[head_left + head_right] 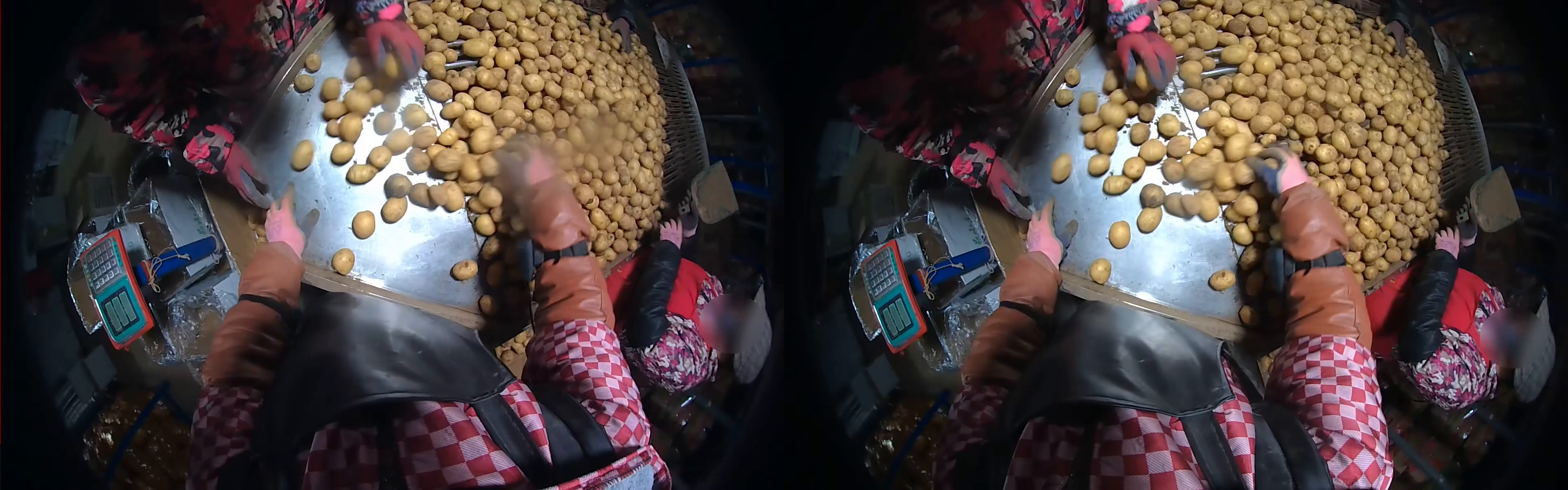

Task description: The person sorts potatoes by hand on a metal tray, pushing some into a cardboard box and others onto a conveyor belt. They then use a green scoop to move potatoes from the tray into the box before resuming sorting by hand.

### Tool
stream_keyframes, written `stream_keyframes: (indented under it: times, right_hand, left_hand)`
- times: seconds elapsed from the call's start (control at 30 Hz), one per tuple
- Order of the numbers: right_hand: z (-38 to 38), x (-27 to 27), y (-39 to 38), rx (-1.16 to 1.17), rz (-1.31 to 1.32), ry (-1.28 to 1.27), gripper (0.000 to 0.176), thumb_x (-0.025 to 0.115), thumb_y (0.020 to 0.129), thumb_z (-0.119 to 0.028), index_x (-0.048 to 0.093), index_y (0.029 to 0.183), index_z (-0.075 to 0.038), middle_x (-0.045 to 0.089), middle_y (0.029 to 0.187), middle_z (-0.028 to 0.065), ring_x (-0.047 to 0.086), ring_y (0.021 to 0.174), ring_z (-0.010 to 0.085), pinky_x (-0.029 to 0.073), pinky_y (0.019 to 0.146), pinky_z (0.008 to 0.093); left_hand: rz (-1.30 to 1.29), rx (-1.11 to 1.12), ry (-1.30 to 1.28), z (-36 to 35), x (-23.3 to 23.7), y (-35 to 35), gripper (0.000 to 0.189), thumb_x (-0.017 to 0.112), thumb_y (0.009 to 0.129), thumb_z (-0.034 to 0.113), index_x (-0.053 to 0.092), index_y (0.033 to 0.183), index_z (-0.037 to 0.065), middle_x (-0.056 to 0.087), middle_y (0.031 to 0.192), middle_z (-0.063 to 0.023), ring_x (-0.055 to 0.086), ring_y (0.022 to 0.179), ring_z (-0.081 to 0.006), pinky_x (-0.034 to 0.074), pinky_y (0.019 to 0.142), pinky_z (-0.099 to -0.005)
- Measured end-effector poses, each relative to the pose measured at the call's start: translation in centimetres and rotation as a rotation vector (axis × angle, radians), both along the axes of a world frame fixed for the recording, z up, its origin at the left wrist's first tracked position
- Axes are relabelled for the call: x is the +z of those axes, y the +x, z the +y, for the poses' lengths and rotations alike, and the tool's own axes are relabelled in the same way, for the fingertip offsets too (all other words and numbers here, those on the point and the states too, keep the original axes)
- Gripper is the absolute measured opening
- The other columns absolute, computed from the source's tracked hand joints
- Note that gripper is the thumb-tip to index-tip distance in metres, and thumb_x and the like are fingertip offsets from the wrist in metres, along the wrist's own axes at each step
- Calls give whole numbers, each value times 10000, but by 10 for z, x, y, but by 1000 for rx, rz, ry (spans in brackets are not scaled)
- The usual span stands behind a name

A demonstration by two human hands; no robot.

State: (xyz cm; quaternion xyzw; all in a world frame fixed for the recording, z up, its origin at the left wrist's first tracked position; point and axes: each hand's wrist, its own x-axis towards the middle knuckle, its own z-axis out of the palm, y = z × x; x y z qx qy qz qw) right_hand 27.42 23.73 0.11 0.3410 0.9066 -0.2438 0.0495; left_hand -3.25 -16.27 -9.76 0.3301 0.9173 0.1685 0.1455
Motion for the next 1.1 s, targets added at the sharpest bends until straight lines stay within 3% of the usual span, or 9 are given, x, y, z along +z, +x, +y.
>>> stream_keyframes:
  times: [0.13,0.27,0.33,0.4,0.57,0.8,0.93,1.03,1.1]
  right_hand:
    - [-33,-7,-1,-313,132,-309,407,747,846,-389,708,1142,-111,719,1032,140,676,911,280,527,800,372]
    - [-2,-28,4,-188,-265,114,372,729,869,-356,714,1134,-96,733,1033,118,675,869,203,522,786,327]
    - [-54,2,-42,-410,293,-168,384,707,875,-396,712,1149,-128,722,1063,145,688,937,242,521,847,346]
    - [-95,45,-91,-166,-145,-36,325,598,939,-225,645,1236,-101,686,1166,149,643,1095,315,502,930,399]
    - [-117,-40,-102,207,-347,194,382,540,924,-199,571,1294,-107,639,1226,190,610,1142,352,476,984,414]
    - [-124,17,-123,-109,-320,84,434,665,884,-262,570,1266,-81,656,1181,198,628,1107,342,481,969,400]
    - [-128,14,-72,-380,274,-1020,330,664,924,-335,619,1118,-71,680,930,112,628,697,164,475,521,268]
    - [-177,37,-54,-784,589,-1468,364,593,951,-389,657,1094,-60,688,860,19,612,653,83,416,500,212]
    - [-184,18,-37,-613,476,-1390,423,520,986,-447,661,1116,-69,686,866,10,598,638,77,406,489,206]
  left_hand:
    - [10,10,-13,0,-5,-1,875,761,781,227,302,1527,235,531,1262,-261,542,1147,-434,445,985,-491]
    - [-24,10,-190,0,-15,-7,899,685,753,1,302,1528,249,514,1294,-264,537,1160,-438,445,998,-482]
    - [-21,11,-173,3,-7,-4,968,603,701,-133,295,1530,263,517,1288,-262,536,1171,-429,447,1004,-471]
    - [-39,33,-173,4,-2,-1,954,625,714,-97,298,1528,276,521,1285,-244,535,1182,-413,448,1006,-466]
    - [-32,32,-158,2,-11,-3,909,685,729,-19,336,1513,280,529,1272,-208,540,1177,-391,457,989,-449]
    - [-50,-21,-190,-4,5,0,760,714,820,246,365,1492,307,532,1286,-211,521,1210,-404,457,997,-461]
    - [-94,-162,-178,-17,18,9,627,664,856,431,465,1434,292,524,1329,-217,511,1217,-407,432,1037,-463]
    - [-97,-331,67,-3,55,28,631,644,817,160,492,1426,225,513,1374,-194,487,1269,-391,412,1074,-437]
    - [-180,-557,274,27,103,58,729,580,744,-40,481,1433,174,524,1373,-183,479,1292,-382,406,1085,-422]
